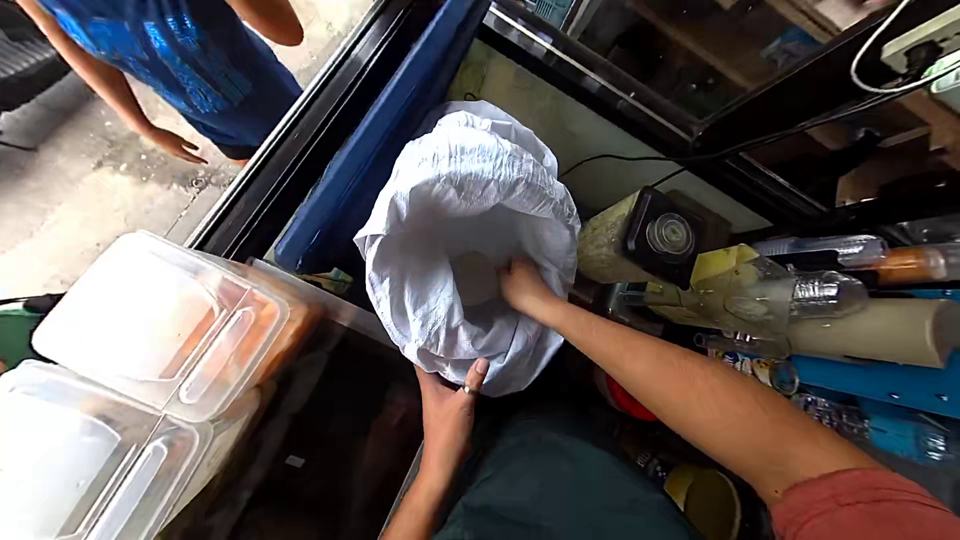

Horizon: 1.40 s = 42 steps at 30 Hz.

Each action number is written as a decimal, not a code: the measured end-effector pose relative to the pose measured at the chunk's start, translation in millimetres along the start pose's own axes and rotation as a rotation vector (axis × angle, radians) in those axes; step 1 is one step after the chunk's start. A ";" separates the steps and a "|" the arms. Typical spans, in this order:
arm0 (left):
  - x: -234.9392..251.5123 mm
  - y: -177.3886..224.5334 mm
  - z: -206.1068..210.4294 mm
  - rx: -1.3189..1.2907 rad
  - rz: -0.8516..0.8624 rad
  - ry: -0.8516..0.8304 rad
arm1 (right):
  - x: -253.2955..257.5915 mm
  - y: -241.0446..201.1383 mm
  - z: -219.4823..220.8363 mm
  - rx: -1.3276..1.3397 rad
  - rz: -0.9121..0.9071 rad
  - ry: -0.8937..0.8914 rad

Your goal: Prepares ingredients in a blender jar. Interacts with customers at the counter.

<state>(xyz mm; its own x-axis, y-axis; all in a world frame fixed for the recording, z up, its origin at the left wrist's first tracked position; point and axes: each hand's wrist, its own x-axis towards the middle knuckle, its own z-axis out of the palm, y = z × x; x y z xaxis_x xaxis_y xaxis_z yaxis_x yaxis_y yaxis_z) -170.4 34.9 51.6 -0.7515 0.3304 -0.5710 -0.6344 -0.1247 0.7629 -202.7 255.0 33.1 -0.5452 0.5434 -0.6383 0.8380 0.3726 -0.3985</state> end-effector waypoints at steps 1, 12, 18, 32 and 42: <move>-2.4 -2.5 3.8 -0.019 -0.035 0.037 | -2.5 -1.2 1.2 -0.004 -0.013 0.007; 14.9 -8.4 -10.7 -0.194 0.036 -0.181 | -17.7 1.5 -3.1 -0.241 -0.341 -0.227; 19.5 12.2 30.9 -0.085 0.071 -0.086 | -21.3 -16.6 -44.1 -0.699 -0.741 -0.147; 13.2 21.3 -4.7 -0.072 0.032 -0.231 | -31.3 -14.5 18.4 -0.559 -0.425 0.073; 19.1 24.2 -14.3 -0.051 0.075 -0.186 | -38.2 -31.5 41.0 -0.450 -0.372 0.069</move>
<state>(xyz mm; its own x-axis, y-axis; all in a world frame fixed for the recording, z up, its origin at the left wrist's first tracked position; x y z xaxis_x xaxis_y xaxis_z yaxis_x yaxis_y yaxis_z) -202.7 24.8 54.8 -0.7537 0.4849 -0.4436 -0.5897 -0.2010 0.7822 -207.4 191.7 43.0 -0.8135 0.3575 -0.4588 0.5072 0.8220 -0.2588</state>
